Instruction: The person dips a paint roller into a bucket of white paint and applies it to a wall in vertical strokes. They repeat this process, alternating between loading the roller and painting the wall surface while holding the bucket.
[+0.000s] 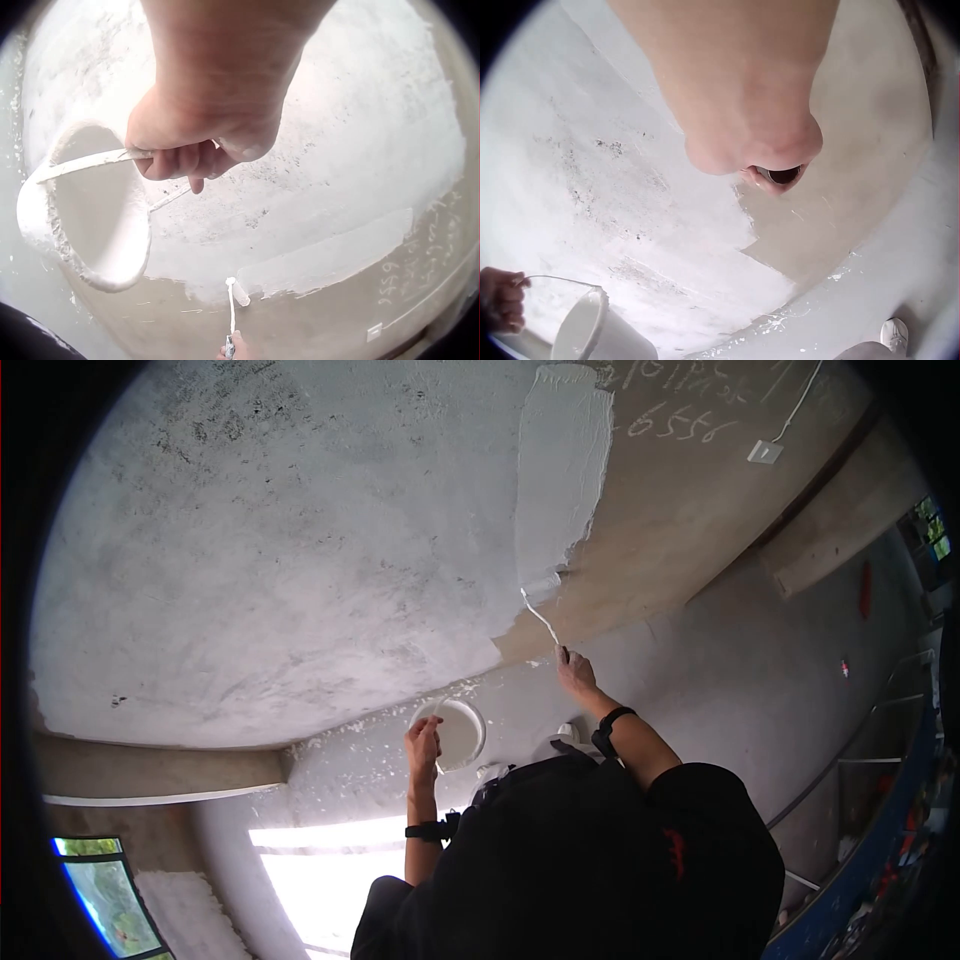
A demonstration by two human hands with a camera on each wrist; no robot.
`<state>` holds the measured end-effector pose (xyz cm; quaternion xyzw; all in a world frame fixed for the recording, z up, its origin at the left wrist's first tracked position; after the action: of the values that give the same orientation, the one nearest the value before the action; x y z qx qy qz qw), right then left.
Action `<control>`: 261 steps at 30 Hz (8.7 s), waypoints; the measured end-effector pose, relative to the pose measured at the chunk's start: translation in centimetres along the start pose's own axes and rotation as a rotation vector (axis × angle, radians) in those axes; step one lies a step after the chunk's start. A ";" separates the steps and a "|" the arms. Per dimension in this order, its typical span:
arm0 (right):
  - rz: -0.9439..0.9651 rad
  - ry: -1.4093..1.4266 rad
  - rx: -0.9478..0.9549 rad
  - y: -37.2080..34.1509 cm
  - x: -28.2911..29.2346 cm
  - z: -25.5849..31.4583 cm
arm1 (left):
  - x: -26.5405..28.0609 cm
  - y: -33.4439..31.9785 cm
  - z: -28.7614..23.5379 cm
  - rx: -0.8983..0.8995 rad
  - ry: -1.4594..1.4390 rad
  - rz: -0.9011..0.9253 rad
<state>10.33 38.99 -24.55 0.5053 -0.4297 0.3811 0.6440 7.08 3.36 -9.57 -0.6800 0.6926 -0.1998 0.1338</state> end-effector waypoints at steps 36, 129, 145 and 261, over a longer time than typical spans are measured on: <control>-0.455 0.486 -0.169 11.0 20.3 -4.7 | -1.7 1.7 -0.2 -0.050 0.149 0.093; -0.200 1.442 -0.291 22.1 34.7 1.6 | -0.9 2.6 -5.0 -0.179 0.267 0.148; -0.153 1.052 -0.529 10.2 19.1 1.5 | -1.3 3.0 -3.0 -0.150 0.271 0.161; -0.495 0.844 -0.390 18.0 31.0 -0.5 | -1.6 -1.5 -8.0 -0.237 0.449 0.176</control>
<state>4.33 44.84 10.32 0.2650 -0.0636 0.3009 0.9139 4.86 5.75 -1.98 -0.5668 0.7798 -0.2510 -0.0869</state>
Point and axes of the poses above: each hand's wrist, its own y-axis towards the middle knuckle, its own x-axis out of the back of the hand, z = x × y, the point moved 1 cm from there along y, towards the middle knuckle, and after that the axes turned 5 degrees about -z, right-handed, at the moved point
